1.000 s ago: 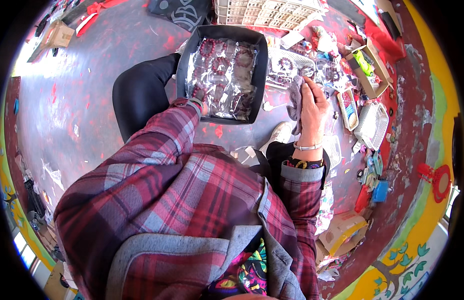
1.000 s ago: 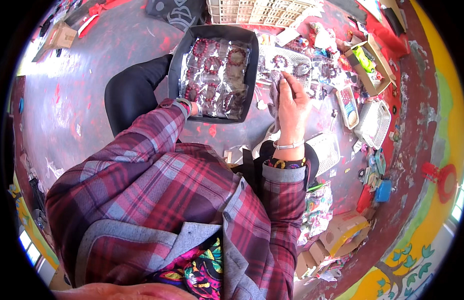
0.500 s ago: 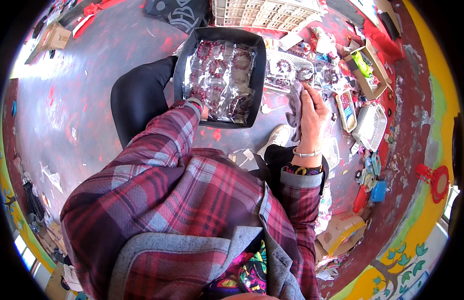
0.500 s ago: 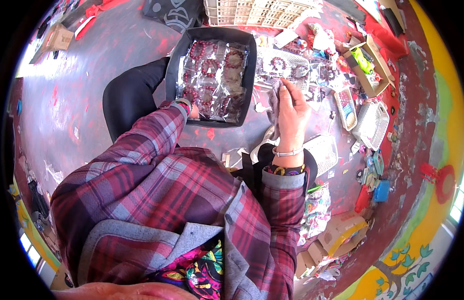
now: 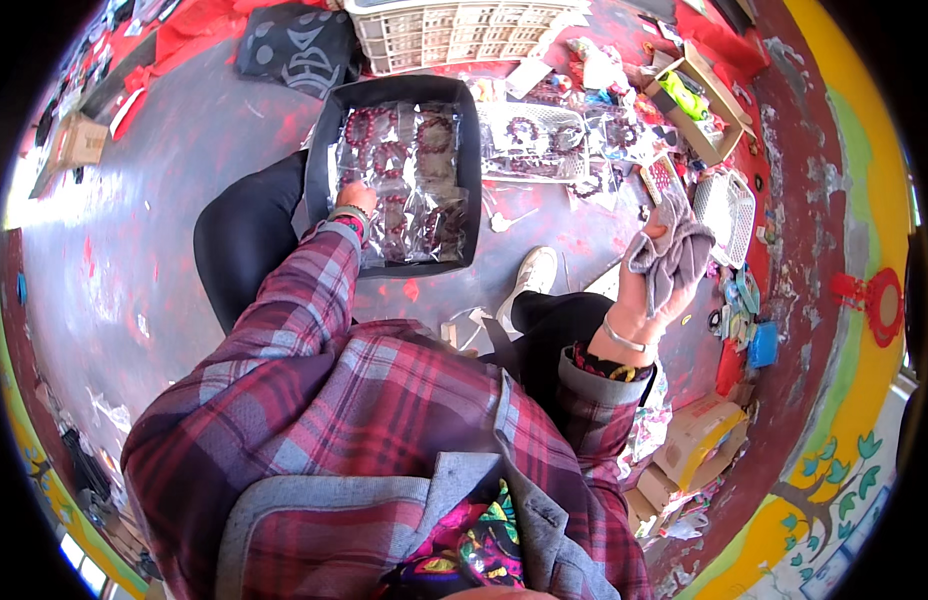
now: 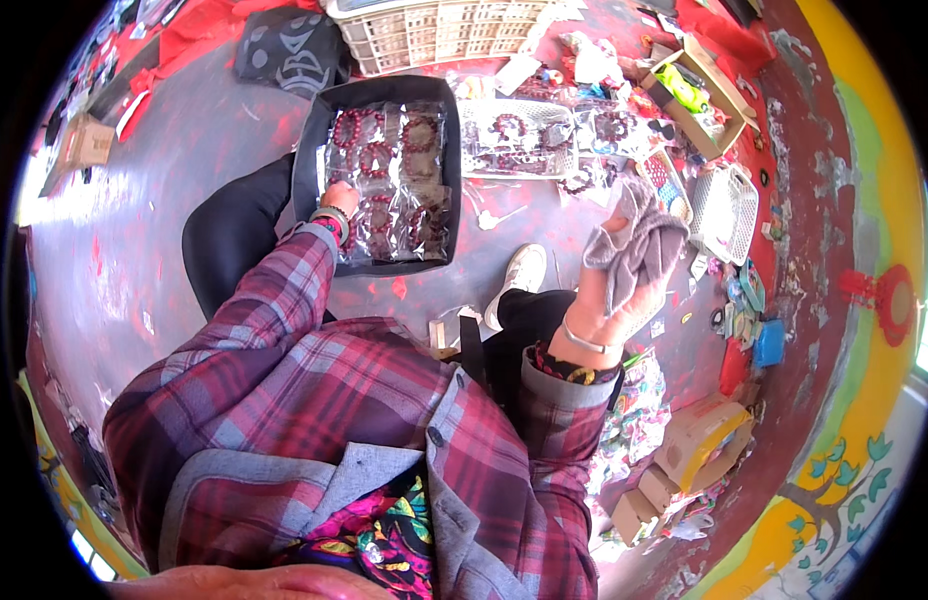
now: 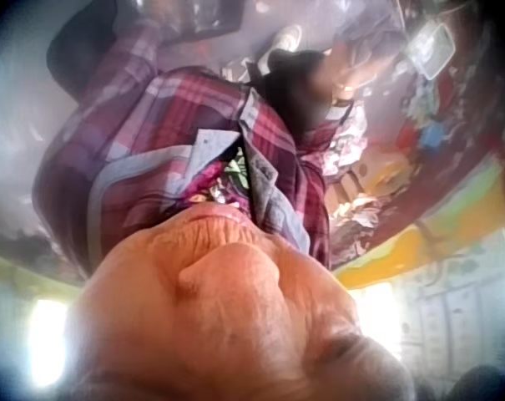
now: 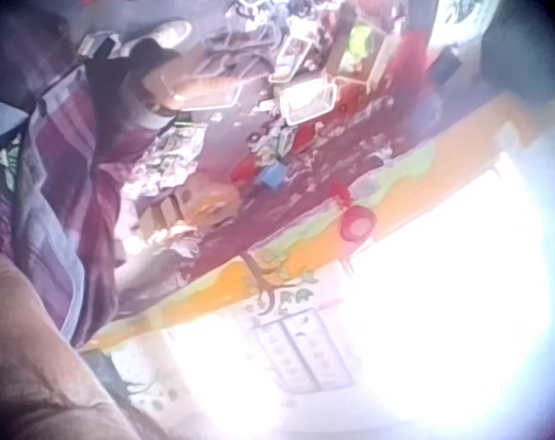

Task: The person sits on the floor and cleans dark-colored beads using a grey cloth. They pick up beads from a black tray, wipe them individually, and place them into a white plastic basket. The process is repeated for multiple beads throughout the clip.

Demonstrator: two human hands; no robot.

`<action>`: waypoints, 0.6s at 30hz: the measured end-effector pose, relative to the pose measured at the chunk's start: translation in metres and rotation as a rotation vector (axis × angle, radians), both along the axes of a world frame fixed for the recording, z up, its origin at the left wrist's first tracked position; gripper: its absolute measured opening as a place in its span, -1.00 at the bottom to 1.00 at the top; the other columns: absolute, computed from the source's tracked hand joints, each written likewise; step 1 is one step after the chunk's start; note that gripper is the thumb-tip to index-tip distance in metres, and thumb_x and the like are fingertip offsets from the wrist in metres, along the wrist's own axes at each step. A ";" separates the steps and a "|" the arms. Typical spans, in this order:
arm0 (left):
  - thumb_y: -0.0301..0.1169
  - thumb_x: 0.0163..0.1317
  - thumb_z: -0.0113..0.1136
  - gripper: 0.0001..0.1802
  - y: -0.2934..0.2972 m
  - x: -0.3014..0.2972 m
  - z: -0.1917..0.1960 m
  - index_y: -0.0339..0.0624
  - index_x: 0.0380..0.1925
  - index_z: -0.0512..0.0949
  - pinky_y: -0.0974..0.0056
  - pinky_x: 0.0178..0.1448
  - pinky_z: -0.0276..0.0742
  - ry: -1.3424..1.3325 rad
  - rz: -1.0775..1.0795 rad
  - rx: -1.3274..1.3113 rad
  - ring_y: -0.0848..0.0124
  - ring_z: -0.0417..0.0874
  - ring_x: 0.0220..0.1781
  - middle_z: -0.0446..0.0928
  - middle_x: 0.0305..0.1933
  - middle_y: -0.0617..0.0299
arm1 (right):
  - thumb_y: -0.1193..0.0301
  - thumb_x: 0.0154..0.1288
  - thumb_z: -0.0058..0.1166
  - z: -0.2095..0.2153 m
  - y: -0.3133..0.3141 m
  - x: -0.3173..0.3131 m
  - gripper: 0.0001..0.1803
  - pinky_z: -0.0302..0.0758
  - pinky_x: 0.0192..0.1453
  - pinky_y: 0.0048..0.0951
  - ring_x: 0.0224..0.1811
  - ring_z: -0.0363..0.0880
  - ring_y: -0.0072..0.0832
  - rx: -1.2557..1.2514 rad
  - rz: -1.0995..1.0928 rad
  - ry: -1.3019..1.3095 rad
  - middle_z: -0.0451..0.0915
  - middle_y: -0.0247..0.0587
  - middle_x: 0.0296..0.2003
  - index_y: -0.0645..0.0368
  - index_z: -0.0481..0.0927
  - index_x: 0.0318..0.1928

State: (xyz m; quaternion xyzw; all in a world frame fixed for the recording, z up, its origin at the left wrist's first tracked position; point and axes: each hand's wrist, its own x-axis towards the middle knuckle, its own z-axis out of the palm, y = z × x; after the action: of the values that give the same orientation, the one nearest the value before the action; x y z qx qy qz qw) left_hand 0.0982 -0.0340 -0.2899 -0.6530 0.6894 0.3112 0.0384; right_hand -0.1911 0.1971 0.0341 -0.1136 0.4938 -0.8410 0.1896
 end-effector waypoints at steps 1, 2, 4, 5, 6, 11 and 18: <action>-0.26 0.05 -0.02 -0.70 -0.005 -0.007 0.005 -0.20 -0.36 0.59 0.02 -0.06 0.45 0.041 0.012 -0.101 -0.03 0.57 -0.13 0.57 -0.25 -0.10 | 0.26 0.34 -0.11 -0.006 0.010 -0.009 -0.65 0.51 -0.07 -0.40 0.11 0.43 -0.27 0.005 0.045 0.050 0.49 -0.13 0.02 0.24 0.45 0.00; -0.23 0.07 -0.01 -0.71 -0.007 -0.020 0.013 -0.16 -0.36 0.58 0.02 -0.11 0.46 0.085 0.021 -0.196 -0.04 0.57 -0.16 0.57 -0.30 -0.09 | 0.27 0.33 -0.11 -0.004 0.016 -0.011 -0.63 0.50 -0.06 -0.39 0.10 0.43 -0.27 -0.262 0.149 -0.194 0.48 -0.13 0.03 0.24 0.44 0.03; -0.27 0.16 -0.02 -0.78 -0.009 -0.056 0.033 -0.11 -0.37 0.56 0.06 -0.12 0.45 0.239 -0.100 -0.409 0.02 0.56 -0.19 0.56 -0.32 0.00 | 0.28 0.31 -0.10 -0.001 0.024 -0.012 -0.61 0.50 -0.06 -0.36 0.09 0.43 -0.25 -0.514 0.226 -0.455 0.47 -0.12 0.03 0.24 0.42 0.06; -0.29 0.17 0.01 -0.81 -0.007 -0.075 0.045 -0.11 -0.38 0.54 0.11 -0.13 0.46 0.440 -0.149 -0.578 0.06 0.55 -0.24 0.55 -0.34 0.03 | 0.29 0.31 -0.09 -0.004 0.025 -0.012 -0.61 0.50 -0.06 -0.34 0.08 0.44 -0.25 -0.516 0.241 -0.449 0.47 -0.12 0.03 0.24 0.41 0.07; -0.33 0.16 0.05 -0.85 -0.005 -0.102 0.059 -0.13 -0.38 0.54 0.16 -0.16 0.47 0.493 -0.147 -0.506 0.09 0.55 -0.28 0.54 -0.37 0.05 | 0.29 0.30 -0.09 -0.004 0.026 -0.012 -0.60 0.50 -0.06 -0.33 0.07 0.44 -0.24 -0.515 0.251 -0.433 0.47 -0.11 0.03 0.24 0.40 0.08; -0.36 0.14 0.02 -0.76 0.012 -0.222 0.065 -0.25 -0.24 0.51 0.13 -0.10 0.46 0.721 -0.266 -0.234 0.08 0.58 -0.16 0.56 -0.28 -0.06 | 0.21 0.34 -0.19 0.002 0.020 0.003 -0.53 0.45 -0.20 -0.39 -0.01 0.48 -0.32 -0.207 0.184 -0.312 0.47 -0.11 0.02 0.24 0.33 0.15; -0.34 0.11 -0.04 -0.73 -0.092 -0.251 -0.153 -0.18 -0.31 0.60 0.10 -0.14 0.54 -0.088 -0.693 -0.141 0.08 0.63 -0.16 0.60 -0.26 -0.05 | 0.20 0.33 -0.24 0.008 0.025 -0.001 -0.50 0.66 -0.29 -0.20 -0.09 0.57 -0.15 -0.182 0.242 -0.433 0.50 0.03 -0.06 0.30 0.31 0.14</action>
State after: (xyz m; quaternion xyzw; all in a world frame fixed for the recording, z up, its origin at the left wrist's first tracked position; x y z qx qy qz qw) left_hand -0.1532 -0.1260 -0.4432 -0.3940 0.8875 0.2031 0.1262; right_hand -0.1919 0.2218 0.0426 -0.0060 0.3467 -0.8580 0.3789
